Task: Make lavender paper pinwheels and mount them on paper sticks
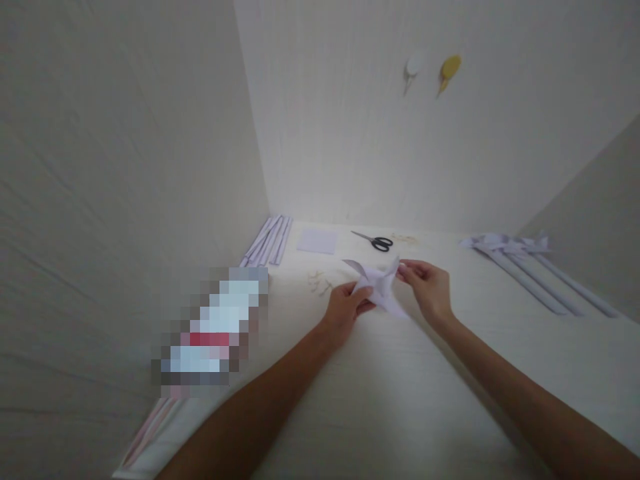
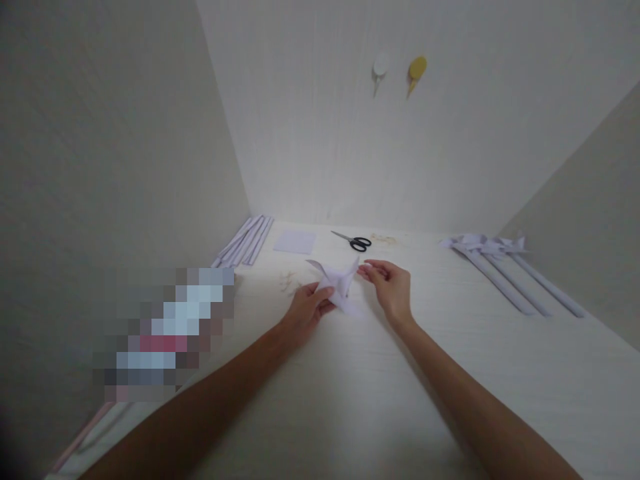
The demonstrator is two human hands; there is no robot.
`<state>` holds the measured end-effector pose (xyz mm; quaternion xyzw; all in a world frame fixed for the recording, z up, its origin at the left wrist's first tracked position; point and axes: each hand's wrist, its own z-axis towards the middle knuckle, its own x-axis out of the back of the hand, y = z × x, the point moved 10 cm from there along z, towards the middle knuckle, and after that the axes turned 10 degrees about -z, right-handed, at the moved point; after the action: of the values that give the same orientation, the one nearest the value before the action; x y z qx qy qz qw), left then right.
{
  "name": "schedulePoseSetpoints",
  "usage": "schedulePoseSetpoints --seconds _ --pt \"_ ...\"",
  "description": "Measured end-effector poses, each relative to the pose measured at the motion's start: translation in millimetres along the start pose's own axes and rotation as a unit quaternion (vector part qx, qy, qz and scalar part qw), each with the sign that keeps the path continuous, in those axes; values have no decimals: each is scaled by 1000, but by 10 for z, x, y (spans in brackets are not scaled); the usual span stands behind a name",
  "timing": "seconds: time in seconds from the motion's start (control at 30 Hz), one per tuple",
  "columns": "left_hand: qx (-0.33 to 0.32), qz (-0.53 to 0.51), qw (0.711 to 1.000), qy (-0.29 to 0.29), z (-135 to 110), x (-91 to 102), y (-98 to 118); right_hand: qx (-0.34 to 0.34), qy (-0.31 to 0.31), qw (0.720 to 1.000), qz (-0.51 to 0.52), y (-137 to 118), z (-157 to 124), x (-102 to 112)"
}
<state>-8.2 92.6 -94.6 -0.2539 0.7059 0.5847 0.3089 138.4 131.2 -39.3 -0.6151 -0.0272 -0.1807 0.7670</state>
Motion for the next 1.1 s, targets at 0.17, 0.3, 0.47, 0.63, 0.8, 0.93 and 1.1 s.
schedulePoseSetpoints --seconds 0.17,0.3,0.47,0.63,0.8,0.93,1.1 --pt "-80 110 987 84 -15 163 172 141 99 982 -83 -397 -246 328" --pt "-113 178 972 99 -66 153 250 283 33 928 -238 -643 -578 2" --pt "-125 232 960 98 -94 138 261 292 -22 915 -276 -453 -700 -247" --pt "-126 268 951 95 -91 133 238 265 -33 919 -290 -343 -632 -270" --pt "-127 271 950 92 -91 134 223 245 -35 925 -287 -329 -598 -263" --pt "-126 281 947 85 -94 128 222 241 -35 924 -294 -314 -594 -272" --pt "-136 321 932 94 -104 137 253 234 -30 919 -315 -306 -590 -281"
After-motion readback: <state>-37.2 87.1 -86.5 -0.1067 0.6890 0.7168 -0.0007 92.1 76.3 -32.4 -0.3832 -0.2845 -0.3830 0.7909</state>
